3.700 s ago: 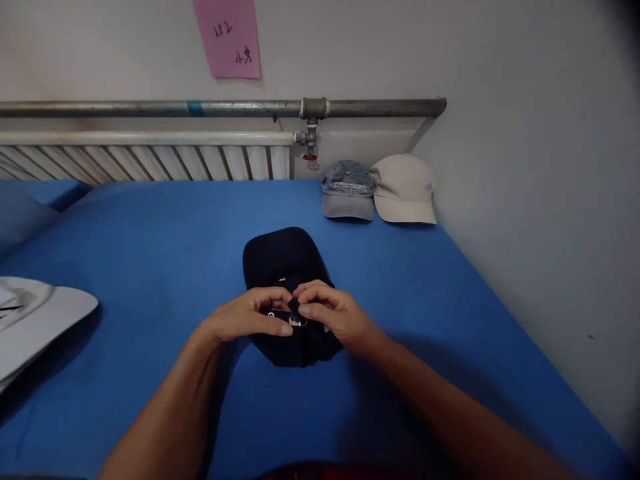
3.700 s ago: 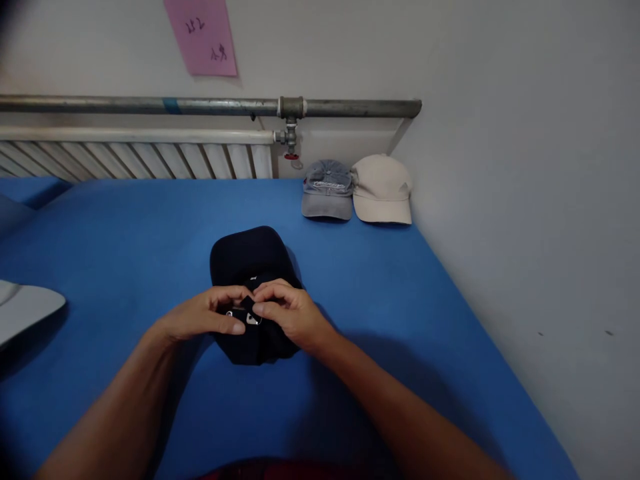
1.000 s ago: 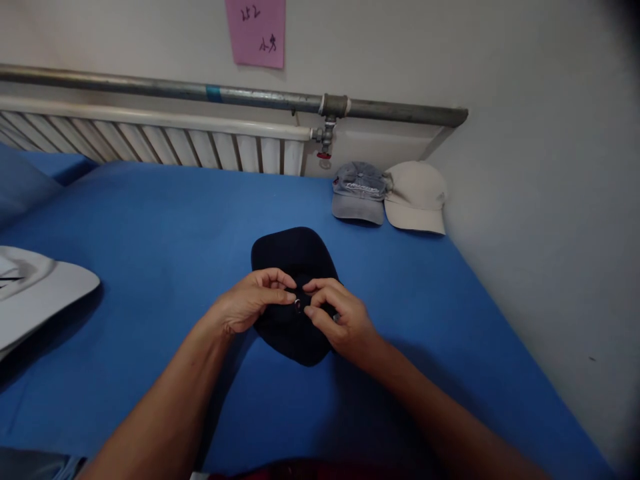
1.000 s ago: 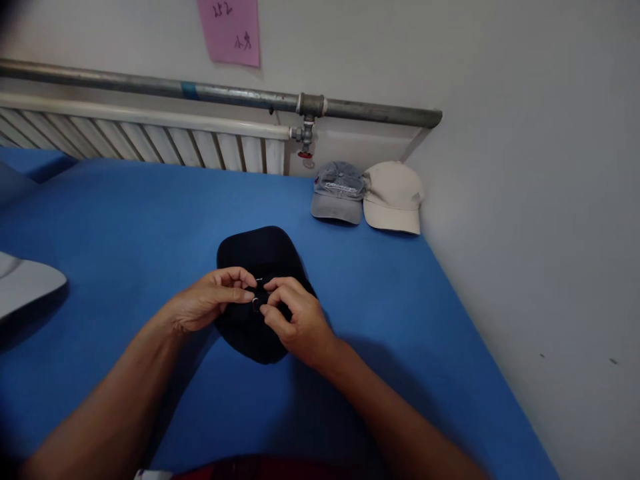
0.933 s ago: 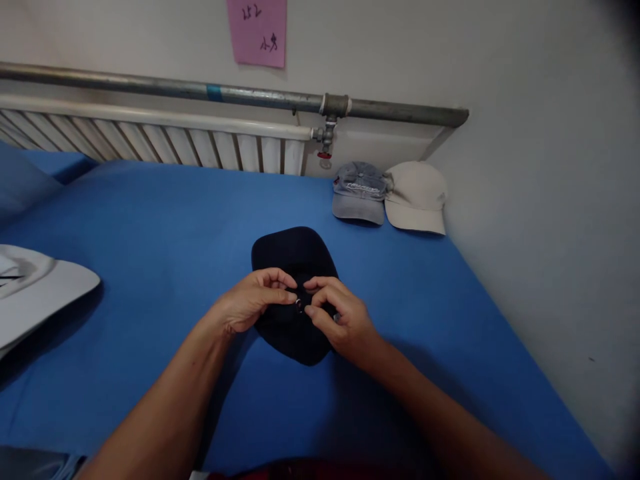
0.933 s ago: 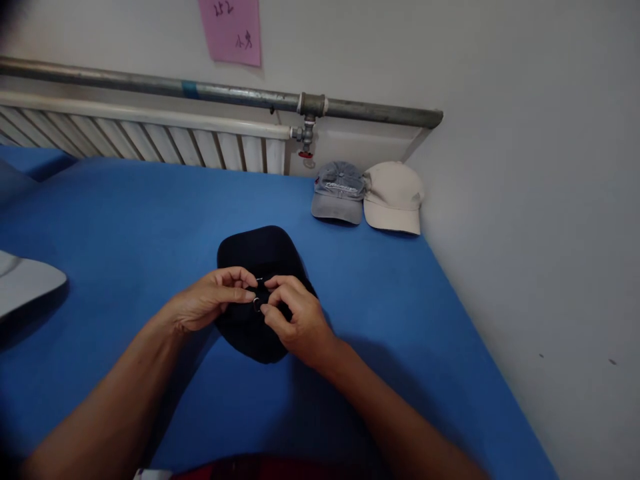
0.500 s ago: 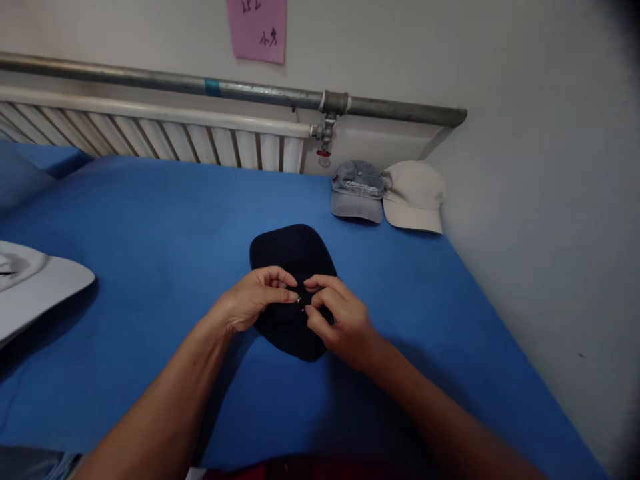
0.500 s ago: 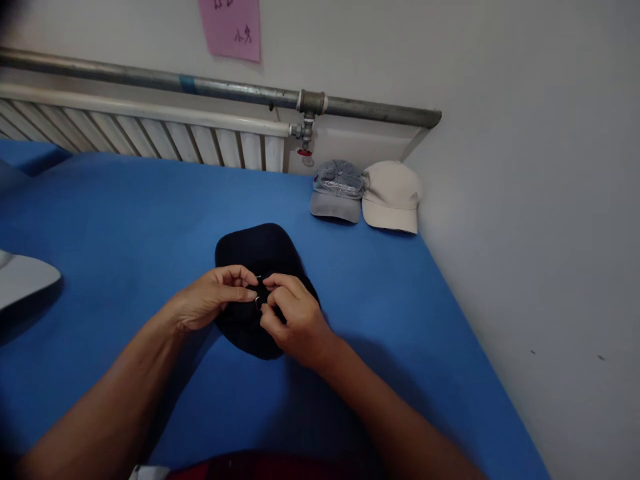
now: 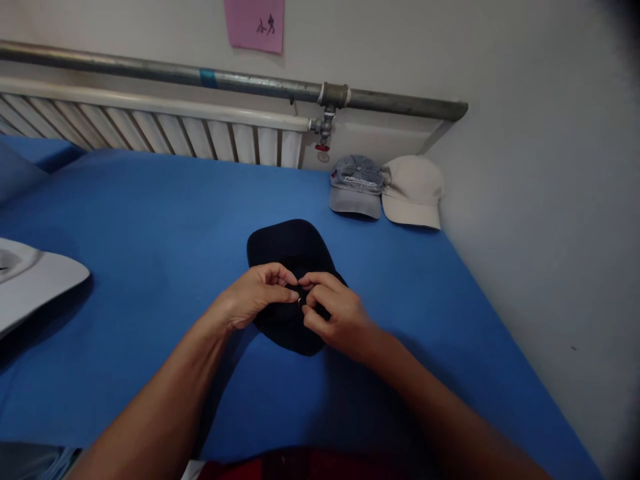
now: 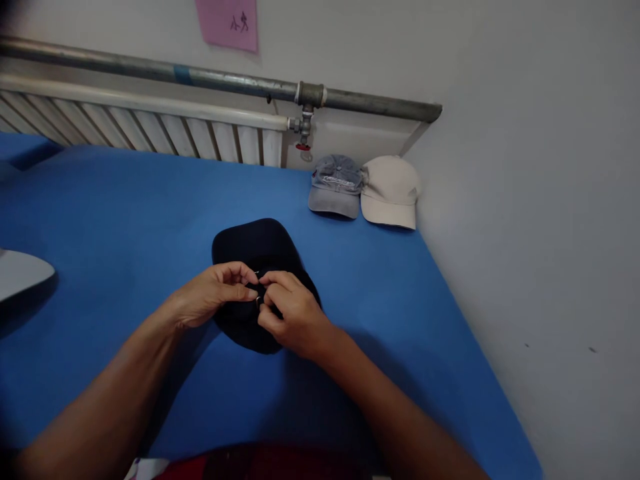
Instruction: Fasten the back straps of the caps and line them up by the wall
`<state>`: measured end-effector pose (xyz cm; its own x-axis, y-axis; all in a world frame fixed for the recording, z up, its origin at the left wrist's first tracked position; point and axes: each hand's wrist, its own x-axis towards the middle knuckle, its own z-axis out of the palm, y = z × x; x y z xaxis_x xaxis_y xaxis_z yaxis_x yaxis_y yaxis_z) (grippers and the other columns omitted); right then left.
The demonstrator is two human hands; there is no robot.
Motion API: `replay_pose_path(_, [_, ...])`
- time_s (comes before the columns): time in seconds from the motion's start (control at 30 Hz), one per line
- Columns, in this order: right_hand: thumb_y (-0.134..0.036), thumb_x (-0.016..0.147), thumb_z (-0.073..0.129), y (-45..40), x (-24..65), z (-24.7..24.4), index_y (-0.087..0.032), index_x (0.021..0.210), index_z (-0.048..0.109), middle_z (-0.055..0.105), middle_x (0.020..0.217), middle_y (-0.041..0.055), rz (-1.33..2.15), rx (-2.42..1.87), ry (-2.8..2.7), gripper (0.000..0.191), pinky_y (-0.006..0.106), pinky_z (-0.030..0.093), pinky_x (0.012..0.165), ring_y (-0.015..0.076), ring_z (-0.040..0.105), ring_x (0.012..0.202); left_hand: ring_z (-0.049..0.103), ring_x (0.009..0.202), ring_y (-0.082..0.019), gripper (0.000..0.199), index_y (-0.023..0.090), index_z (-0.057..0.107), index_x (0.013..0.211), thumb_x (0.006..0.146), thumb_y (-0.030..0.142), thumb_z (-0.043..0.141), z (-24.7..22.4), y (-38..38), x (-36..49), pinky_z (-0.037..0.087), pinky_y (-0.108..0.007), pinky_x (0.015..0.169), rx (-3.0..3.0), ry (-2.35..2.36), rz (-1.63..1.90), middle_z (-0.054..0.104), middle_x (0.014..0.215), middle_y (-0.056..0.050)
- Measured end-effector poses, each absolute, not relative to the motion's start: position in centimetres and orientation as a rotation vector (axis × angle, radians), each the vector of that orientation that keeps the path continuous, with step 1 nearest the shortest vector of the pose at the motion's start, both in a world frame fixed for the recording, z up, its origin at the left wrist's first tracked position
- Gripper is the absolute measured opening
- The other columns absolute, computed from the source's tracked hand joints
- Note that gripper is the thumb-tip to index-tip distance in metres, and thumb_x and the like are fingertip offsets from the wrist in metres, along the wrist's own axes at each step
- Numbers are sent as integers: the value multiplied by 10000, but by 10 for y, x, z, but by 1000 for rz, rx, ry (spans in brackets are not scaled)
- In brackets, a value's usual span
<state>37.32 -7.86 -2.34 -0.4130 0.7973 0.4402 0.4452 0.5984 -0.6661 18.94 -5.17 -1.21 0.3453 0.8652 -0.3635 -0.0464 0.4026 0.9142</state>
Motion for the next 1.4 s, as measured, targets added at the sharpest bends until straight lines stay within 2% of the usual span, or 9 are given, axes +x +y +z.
replay_pose_path(0.2, [-97, 785, 569, -79, 374, -19, -192, 658, 546, 632, 1071, 97, 670, -1039, -2081, 160, 356, 513, 851, 205, 622, 978, 451, 602, -78, 259, 157, 618, 776, 578, 185, 782, -11, -54, 192, 343, -238, 586, 1065, 1058, 742, 517, 670, 60])
replay_pose_path(0.47, [-231, 828, 635, -74, 384, -21, -208, 823, 605, 634, 1050, 69, 747, -991, -2017, 39, 356, 498, 853, 188, 618, 967, 493, 620, -74, 277, 154, 636, 796, 567, 189, 788, -10, -51, 189, 363, -232, 619, 1019, 1075, 757, 549, 677, 62])
replay_pose_path(0.67, [-181, 792, 660, -73, 391, -15, -206, 899, 618, 658, 901, 22, 835, -1126, -2016, 118, 287, 485, 715, 148, 611, 794, 567, 641, -93, 282, 156, 623, 783, 550, 170, 782, -8, -51, 188, 406, -242, 659, 952, 1067, 761, 597, 680, 51])
replay_pose_path(0.83, [-226, 805, 673, -74, 389, -15, -218, 907, 619, 648, 797, -14, 880, -1209, -2039, 117, 248, 440, 618, 124, 582, 688, 570, 628, -83, 264, 157, 632, 781, 564, 159, 782, -11, -51, 189, 406, -227, 637, 943, 1049, 766, 604, 684, 52])
replay_pose_path(0.97, [-246, 830, 653, -72, 390, -18, -222, 890, 623, 652, 858, 4, 862, -1123, -2049, 72, 272, 465, 690, 138, 599, 755, 564, 615, -72, 257, 157, 636, 769, 562, 147, 789, -12, -50, 188, 400, -208, 620, 915, 1038, 773, 611, 668, 56])
replay_pose_path(1.17, [-158, 774, 677, -72, 392, -21, -224, 906, 606, 632, 1040, 43, 848, -1071, -2079, 164, 336, 473, 854, 181, 605, 982, 579, 623, -67, 229, 151, 645, 746, 566, 136, 786, -10, -49, 187, 406, -192, 631, 904, 1029, 803, 628, 660, 53])
replay_pose_path(1.4, [-159, 807, 627, -71, 389, -20, -197, 749, 600, 634, 1049, 59, 935, -1069, -1999, 74, 341, 468, 862, 173, 615, 974, 593, 630, -91, 245, 161, 632, 770, 571, 157, 774, -10, -51, 188, 418, -221, 630, 939, 1032, 753, 630, 676, 46])
